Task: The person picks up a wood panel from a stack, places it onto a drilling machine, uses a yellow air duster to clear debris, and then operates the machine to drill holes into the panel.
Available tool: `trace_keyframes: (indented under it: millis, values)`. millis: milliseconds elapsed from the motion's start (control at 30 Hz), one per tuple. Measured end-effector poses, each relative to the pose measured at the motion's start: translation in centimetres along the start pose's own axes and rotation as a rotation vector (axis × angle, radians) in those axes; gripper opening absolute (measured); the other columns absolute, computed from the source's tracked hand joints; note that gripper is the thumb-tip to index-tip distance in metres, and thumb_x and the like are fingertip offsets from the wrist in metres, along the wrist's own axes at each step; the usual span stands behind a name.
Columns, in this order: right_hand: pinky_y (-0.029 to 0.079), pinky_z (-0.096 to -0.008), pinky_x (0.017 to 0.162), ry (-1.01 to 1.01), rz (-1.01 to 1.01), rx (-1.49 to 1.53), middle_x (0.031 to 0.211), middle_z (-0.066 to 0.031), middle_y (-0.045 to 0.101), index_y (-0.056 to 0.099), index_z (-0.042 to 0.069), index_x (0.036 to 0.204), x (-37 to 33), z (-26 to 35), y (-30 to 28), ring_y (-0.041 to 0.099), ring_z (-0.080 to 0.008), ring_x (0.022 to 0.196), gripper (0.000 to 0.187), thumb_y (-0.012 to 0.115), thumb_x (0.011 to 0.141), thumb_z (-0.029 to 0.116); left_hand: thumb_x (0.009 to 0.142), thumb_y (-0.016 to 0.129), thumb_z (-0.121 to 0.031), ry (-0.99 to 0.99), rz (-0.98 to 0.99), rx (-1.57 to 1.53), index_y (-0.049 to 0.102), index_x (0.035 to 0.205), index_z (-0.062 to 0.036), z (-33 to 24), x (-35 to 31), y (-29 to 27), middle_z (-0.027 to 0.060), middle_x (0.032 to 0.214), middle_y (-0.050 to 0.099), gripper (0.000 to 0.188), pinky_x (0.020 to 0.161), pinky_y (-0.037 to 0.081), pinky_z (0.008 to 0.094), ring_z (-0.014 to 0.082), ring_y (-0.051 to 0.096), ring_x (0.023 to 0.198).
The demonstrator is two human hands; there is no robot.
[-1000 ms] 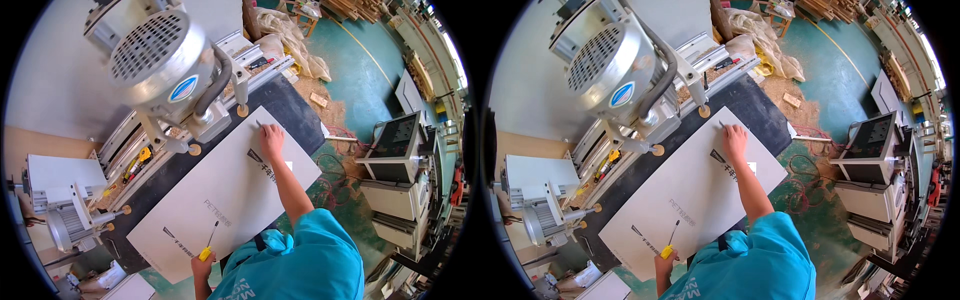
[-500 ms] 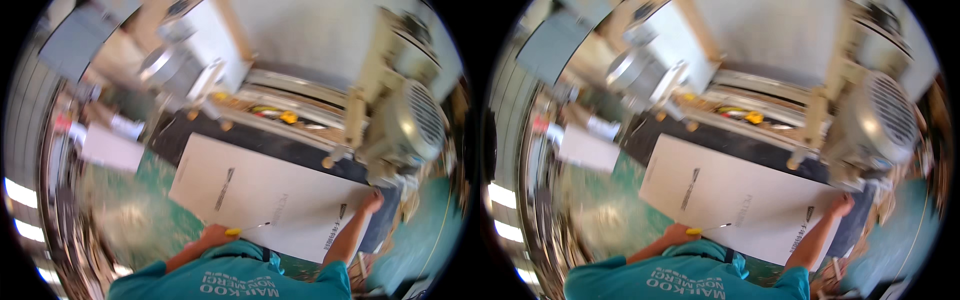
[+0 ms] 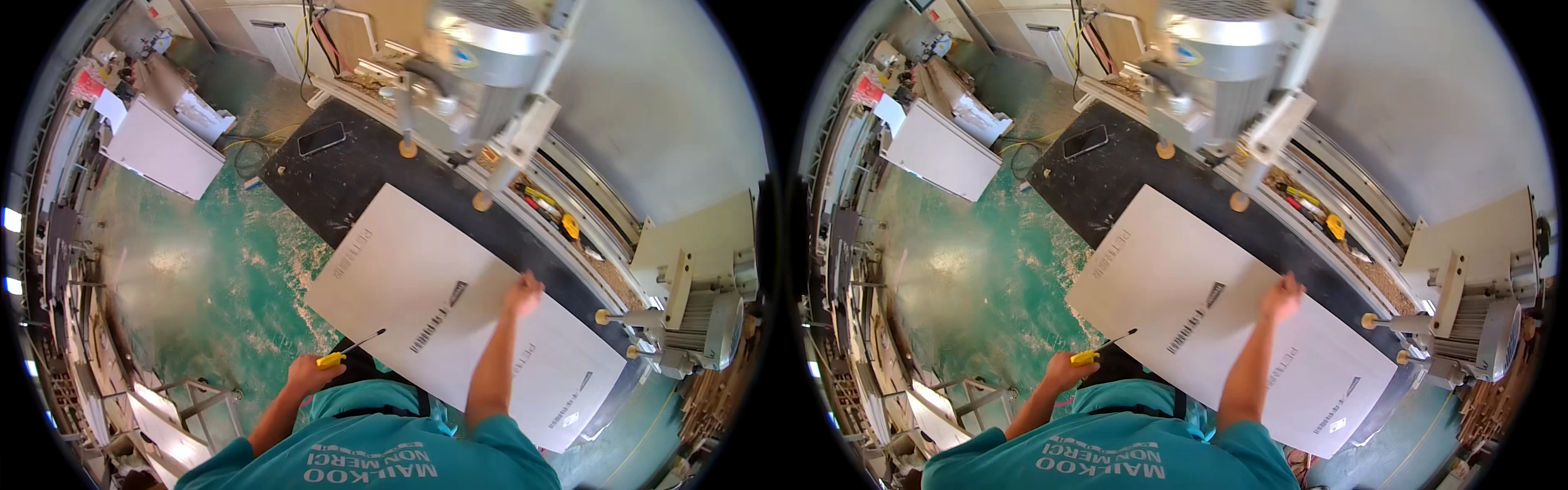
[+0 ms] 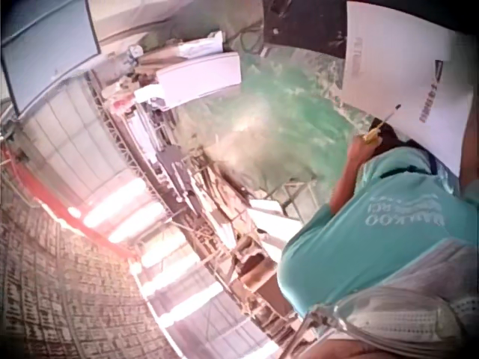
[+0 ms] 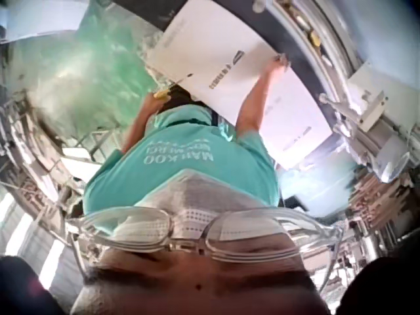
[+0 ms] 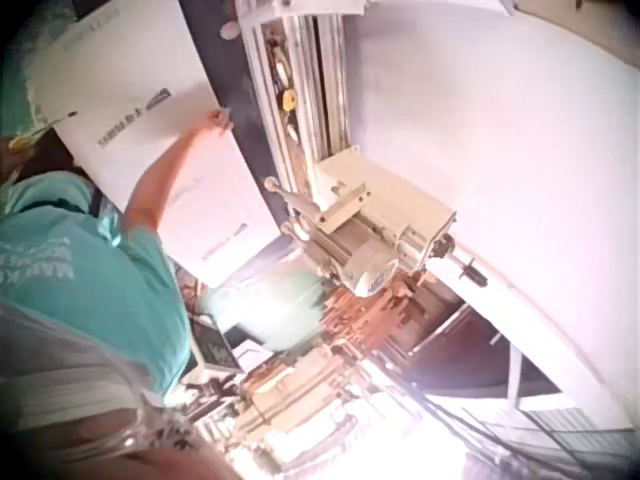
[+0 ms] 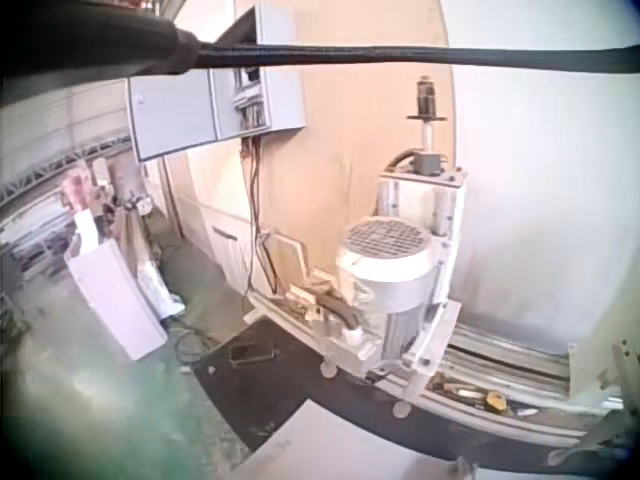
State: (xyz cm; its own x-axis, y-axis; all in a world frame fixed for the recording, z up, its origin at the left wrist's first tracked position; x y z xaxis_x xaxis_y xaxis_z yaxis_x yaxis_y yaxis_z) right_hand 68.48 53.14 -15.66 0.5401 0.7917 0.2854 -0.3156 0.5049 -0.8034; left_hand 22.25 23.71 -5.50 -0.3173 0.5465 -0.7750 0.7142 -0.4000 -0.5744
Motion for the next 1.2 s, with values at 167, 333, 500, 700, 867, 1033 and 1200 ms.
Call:
trace_keyframes:
  millis: [167, 333, 500, 700, 867, 1033, 1200]
  values:
    - [0.053, -0.0449, 0.062, -0.372, 0.055, 0.112, 0.074, -0.0123, 0.060, 0.069, 0.011, 0.089, -9.3, 26.3, 13.8, 0.061, -0.0320, 0.072, 0.009, 0.063, 0.082, 0.009, 0.073, 0.073, -0.054, -0.100, -0.243, -0.254, 0.075, 0.083, -0.0096, 13.7, 3.4, -7.5, 0.0106, 0.071, 0.070, 0.046, 0.068, 0.052, 0.0414, 0.0288, 0.068, 0.070]
    - [0.054, -0.0422, 0.069, -0.439, 0.292, 0.112, 0.083, -0.0094, 0.062, 0.068, 0.011, 0.094, -14.5, 42.0, 22.9, 0.063, -0.0303, 0.082, 0.015, 0.064, 0.079, 0.009, 0.073, 0.077, -0.043, -0.101, -0.418, -0.673, 0.074, 0.085, -0.0052, 20.3, 3.2, -13.7, 0.0158, 0.068, 0.068, 0.039, 0.065, 0.051, 0.0428, 0.0346, 0.067, 0.068]
    - [0.053, -0.0436, 0.067, -0.418, 0.072, 0.203, 0.084, -0.0100, 0.063, 0.068, 0.010, 0.091, -11.4, 37.8, 19.4, 0.063, -0.0316, 0.081, 0.011, 0.065, 0.081, 0.008, 0.074, 0.075, -0.046, -0.207, -0.434, -0.389, 0.072, 0.086, -0.0034, 23.2, 3.7, -12.3, 0.0191, 0.069, 0.066, 0.044, 0.063, 0.049, 0.0463, 0.0386, 0.066, 0.070]
    - [0.053, -0.0425, 0.064, -0.677, 0.197, 0.287, 0.084, -0.0119, 0.062, 0.070, 0.009, 0.090, -10.6, 38.0, 19.4, 0.063, -0.0325, 0.076, 0.010, 0.065, 0.082, 0.007, 0.076, 0.073, -0.047, -0.143, -0.325, -0.184, 0.074, 0.089, -0.0107, 17.7, 5.1, -12.3, 0.0177, 0.073, 0.067, 0.039, 0.064, 0.050, 0.0464, 0.0394, 0.066, 0.074]
    - [0.050, -0.0425, 0.061, -0.673, 0.291, 0.241, 0.079, -0.0091, 0.060, 0.066, 0.009, 0.086, -13.1, 37.5, 18.7, 0.060, -0.0308, 0.073, 0.003, 0.064, 0.085, 0.011, 0.078, 0.072, -0.047, -0.112, -0.378, -0.272, 0.072, 0.086, -0.0112, 14.8, 4.5, -14.2, 0.0174, 0.072, 0.067, 0.037, 0.065, 0.050, 0.0473, 0.0398, 0.065, 0.074]
    - [0.046, -0.0440, 0.061, -0.890, 0.793, 0.292, 0.079, -0.0106, 0.058, 0.058, 0.008, 0.083, -35.8, 31.8, 13.9, 0.059, -0.0299, 0.073, 0.023, 0.053, 0.095, 0.027, 0.078, 0.072, -0.047, -0.117, -0.413, -0.288, 0.072, 0.084, -0.0109, 13.4, 2.9, -11.8, 0.0169, 0.071, 0.066, 0.037, 0.063, 0.050, 0.0475, 0.0390, 0.065, 0.071]
    - [0.049, -0.0465, 0.069, -0.781, 1.036, 0.206, 0.082, -0.0152, 0.059, 0.063, 0.007, 0.088, -34.8, 34.6, 12.8, 0.062, -0.0334, 0.080, 0.009, 0.060, 0.087, 0.016, 0.077, 0.073, -0.047, -0.085, -0.432, -0.298, 0.072, 0.082, -0.0103, 11.2, 0.3, -9.2, 0.0162, 0.068, 0.065, 0.038, 0.062, 0.050, 0.0465, 0.0382, 0.064, 0.068]
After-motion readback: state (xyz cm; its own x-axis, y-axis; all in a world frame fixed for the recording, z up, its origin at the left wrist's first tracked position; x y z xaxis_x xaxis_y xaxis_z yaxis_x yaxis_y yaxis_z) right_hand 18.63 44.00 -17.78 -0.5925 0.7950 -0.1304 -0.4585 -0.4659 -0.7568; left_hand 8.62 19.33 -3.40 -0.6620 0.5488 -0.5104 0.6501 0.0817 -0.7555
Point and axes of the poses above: each hand's wrist, its own x-axis towards the middle knuckle, its own y-axis out of the palm, z = x × y, the point moved 8 cm from there along x, towards the middle knuckle
